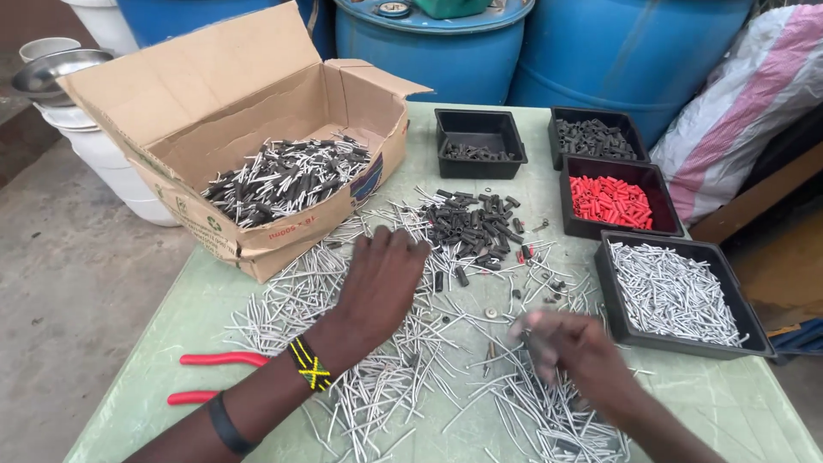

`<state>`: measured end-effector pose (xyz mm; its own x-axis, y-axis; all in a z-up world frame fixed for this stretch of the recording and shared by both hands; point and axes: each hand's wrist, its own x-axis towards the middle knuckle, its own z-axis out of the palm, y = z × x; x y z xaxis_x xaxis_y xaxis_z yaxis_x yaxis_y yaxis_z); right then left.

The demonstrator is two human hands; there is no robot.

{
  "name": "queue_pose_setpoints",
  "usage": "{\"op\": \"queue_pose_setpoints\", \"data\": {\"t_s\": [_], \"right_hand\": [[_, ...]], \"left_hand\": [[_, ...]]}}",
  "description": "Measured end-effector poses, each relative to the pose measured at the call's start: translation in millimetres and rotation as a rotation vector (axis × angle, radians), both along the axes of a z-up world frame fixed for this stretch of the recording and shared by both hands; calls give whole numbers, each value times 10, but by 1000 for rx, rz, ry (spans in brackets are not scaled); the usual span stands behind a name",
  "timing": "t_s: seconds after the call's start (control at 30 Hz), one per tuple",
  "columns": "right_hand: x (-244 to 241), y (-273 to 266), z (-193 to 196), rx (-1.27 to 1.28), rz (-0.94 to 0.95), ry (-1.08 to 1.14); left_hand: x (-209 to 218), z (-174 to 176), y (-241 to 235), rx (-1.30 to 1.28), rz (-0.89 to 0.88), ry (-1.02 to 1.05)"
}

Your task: Assembling small metal pins with plastic sleeves by hand on a work table

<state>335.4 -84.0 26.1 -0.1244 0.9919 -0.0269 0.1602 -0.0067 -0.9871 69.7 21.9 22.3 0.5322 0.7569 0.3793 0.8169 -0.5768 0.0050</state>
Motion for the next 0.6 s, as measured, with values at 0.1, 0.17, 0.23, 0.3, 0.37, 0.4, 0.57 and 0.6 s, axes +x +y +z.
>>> {"op": "queue_pose_setpoints", "data": {"t_s": [0.1, 0.17, 0.23, 0.3, 0.37, 0.4, 0.57, 0.6], "right_hand": [[173, -12, -100, 40, 0, -35], [180, -5, -101, 39, -49, -23], [170, -15, -136, 41, -98, -8], [177, -39, -193, 118, 85, -275], [199, -89, -145, 251, 59, -302], [207, -113, -121, 391, 27, -331], [172, -365, -472, 434, -133, -576], [170, -417, -605, 387, -160, -682]], "left_hand": [[210, -113, 41, -4, -33, 14], [313, -134, 91, -24, -7, 39], [349, -215, 134, -42, 19, 70], [375, -328, 219, -176, -25, 42], [267, -183, 133, -295, -70, -158], [213, -105, 98, -407, -117, -363], [101, 50, -405, -559, -126, -763], [80, 28, -542, -559, -192, -899]]}}
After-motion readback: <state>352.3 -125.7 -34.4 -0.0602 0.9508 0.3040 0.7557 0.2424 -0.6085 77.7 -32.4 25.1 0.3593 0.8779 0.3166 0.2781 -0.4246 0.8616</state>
